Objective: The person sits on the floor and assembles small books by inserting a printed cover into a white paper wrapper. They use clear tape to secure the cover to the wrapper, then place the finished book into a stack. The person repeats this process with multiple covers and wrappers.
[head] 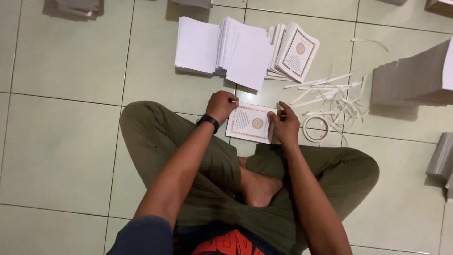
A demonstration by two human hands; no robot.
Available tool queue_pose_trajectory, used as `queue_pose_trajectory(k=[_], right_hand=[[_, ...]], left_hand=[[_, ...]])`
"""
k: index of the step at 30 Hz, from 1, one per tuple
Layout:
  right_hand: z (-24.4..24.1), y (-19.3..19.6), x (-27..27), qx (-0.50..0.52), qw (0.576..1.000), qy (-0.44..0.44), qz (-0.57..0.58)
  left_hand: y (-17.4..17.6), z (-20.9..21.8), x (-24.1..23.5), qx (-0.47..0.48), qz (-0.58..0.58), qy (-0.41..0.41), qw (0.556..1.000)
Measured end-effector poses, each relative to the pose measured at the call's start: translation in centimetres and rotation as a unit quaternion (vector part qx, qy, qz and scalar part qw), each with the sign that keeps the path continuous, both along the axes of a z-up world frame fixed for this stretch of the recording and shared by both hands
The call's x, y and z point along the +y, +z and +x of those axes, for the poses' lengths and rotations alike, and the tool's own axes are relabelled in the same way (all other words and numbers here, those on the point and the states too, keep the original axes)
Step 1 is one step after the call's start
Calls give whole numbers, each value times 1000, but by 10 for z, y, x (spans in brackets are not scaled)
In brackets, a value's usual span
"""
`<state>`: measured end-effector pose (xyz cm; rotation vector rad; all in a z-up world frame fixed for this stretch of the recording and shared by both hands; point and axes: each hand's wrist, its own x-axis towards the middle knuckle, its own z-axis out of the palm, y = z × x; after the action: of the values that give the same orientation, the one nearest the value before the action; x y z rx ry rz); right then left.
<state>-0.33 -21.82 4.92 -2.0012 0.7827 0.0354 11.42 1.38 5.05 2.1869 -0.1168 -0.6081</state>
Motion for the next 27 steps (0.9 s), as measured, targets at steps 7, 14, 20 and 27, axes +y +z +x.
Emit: queue_pose_trajectory(k=[7, 14, 20, 27], right_hand=[[1, 22, 10, -20, 999, 22, -19], [26, 9, 21, -88, 964, 109, -224], [57, 28, 52, -13, 938, 204, -278], [65, 28, 50, 43, 930, 244, -270]], left_hand=[[8, -1, 7, 38, -41, 26, 998], [11, 4, 6, 34, -37, 15, 999], [20, 6, 4, 31, -26, 2, 999], [26, 3, 2, 28, -20, 17, 999]])
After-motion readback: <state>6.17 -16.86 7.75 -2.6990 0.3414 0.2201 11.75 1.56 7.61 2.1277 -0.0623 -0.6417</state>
